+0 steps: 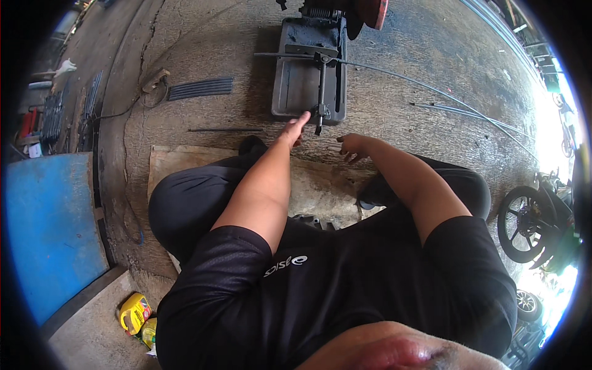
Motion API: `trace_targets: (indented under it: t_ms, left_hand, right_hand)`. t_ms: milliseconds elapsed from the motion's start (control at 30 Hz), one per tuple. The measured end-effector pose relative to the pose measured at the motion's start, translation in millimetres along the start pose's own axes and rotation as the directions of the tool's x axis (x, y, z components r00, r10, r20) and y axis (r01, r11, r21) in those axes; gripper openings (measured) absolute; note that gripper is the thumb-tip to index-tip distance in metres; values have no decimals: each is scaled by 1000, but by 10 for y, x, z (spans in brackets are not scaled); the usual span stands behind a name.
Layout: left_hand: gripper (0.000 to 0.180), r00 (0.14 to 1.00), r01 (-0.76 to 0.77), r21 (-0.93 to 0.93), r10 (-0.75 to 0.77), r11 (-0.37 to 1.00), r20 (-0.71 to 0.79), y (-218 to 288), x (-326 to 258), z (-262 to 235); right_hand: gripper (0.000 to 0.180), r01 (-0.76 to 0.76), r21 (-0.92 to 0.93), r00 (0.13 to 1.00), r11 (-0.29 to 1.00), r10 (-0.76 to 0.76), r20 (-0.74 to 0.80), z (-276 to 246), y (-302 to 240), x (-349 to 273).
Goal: Use a chop saw to cut metal rods to specific lengths.
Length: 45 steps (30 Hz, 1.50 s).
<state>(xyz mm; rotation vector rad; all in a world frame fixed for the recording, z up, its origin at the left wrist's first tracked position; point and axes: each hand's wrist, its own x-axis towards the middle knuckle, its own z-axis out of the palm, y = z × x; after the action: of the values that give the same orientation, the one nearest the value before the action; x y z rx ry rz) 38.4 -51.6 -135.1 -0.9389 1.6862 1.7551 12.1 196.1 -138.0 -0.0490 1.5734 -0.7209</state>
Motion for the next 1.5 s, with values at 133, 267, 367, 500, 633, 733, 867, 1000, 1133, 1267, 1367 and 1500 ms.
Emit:
trace_targets:
  t_ms: [133, 267, 367, 500, 633, 733, 867, 1000, 1133, 1267, 1367, 1500]
  left_hand:
    - [74, 973, -15, 218, -36, 976, 228, -41, -19, -19]
    - [65, 952, 11, 153, -57, 988, 300, -33, 9, -21]
    - [53, 968, 114, 151, -144, 982, 206, -130, 86, -236]
    - [45, 967, -253, 540, 197, 803, 160, -63, 408, 190]
    - [56, 985, -82, 658, 162, 748, -62, -460, 474, -316]
    - [52, 981, -138, 583, 193, 801, -34, -379, 438, -260]
    - [40, 990, 64, -172, -84, 983, -115, -167, 371, -391]
    - [39, 988, 81, -358, -122, 930, -94, -13, 158, -322]
    - [43, 987, 120, -164, -100, 979, 126, -14, 29, -195]
    - [43, 995, 62, -30, -60, 998, 81, -63, 69, -109]
    - [29, 1000, -9, 9, 9, 1000, -24, -99, 352, -165]
    - [24, 792, -299, 111, 311, 948, -526, 57, 871, -1065]
  right_hand:
    - [68, -124, 256, 975, 959, 166, -151, 5, -231, -148]
    - [68, -112, 239, 961, 965, 166, -219, -75, -114, -168]
    - [66, -104, 200, 969, 974, 145, -201, 52, -292, -119]
    - [62, 106, -45, 980, 993, -112, -163, -512, 449, 12]
    - [56, 138, 219, 987, 966, -117, -108, -9, -173, -133]
    - [57, 102, 694, 985, 712, 25, -171, 53, -251, -326]
    - [62, 125, 566, 773, 815, -438, 459, 197, -758, -541]
    - [65, 43, 214, 695, 976, -183, 695, 306, -588, -539]
    - [61, -68, 172, 860, 983, -30, 509, 94, -540, -591]
    - [54, 64, 229, 913, 971, -149, 381, -109, -757, -591]
    - [44, 230, 315, 962, 921, -263, 66, -216, -982, -468]
    - [29, 429, 370, 903, 824, -403, -150, -29, -1952, -224]
